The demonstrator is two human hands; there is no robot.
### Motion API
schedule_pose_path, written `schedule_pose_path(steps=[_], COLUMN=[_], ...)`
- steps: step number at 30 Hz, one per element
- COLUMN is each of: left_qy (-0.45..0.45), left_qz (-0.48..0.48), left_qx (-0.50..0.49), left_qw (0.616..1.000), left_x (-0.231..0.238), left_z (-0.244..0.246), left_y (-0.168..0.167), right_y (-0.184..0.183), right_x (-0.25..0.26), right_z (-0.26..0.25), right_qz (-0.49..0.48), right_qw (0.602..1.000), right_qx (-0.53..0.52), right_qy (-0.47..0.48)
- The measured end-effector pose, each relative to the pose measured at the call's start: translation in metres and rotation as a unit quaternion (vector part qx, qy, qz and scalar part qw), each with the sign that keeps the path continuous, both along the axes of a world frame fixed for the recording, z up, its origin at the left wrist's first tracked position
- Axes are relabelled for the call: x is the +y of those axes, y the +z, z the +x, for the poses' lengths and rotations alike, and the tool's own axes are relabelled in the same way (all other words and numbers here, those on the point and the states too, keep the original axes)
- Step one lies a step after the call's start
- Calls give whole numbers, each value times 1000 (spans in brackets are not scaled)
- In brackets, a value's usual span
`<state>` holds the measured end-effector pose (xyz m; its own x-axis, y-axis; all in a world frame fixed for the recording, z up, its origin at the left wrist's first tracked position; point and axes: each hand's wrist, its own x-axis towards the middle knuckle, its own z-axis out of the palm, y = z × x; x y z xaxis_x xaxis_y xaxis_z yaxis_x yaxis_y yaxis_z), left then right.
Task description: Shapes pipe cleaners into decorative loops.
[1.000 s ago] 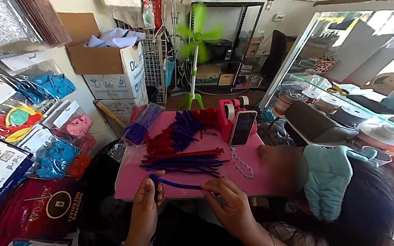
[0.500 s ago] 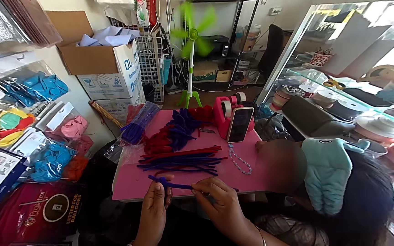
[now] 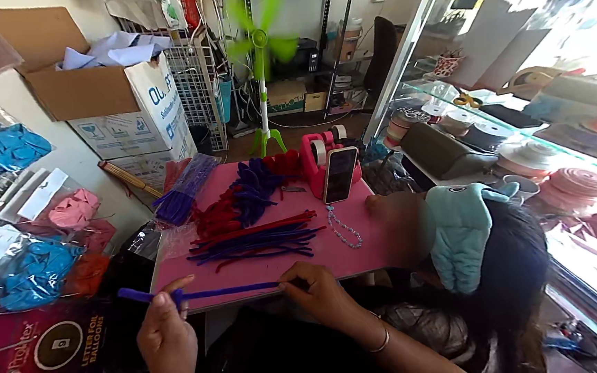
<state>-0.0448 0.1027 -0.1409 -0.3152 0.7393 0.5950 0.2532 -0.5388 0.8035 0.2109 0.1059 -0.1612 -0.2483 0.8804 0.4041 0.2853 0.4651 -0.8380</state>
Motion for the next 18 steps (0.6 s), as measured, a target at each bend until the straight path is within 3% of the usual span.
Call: schedule_pose_path(steps=[6,10,18], left_qy=[71,69,39], left_qz=[23,2,-30], left_qx=[22,-24,-66], left_qw=[997,997,997], left_x=[6,8,8], left_z=[-8,-16,-21], left_y=[9,13,16], right_y=[-9,-6,21], right_x=[-2,-15,-29], right_z=[13,18,33], right_qz=[-180,-127,24], right_qw=[981,983,956], right_qx=[64,128,103], right_qy=[4,31,273])
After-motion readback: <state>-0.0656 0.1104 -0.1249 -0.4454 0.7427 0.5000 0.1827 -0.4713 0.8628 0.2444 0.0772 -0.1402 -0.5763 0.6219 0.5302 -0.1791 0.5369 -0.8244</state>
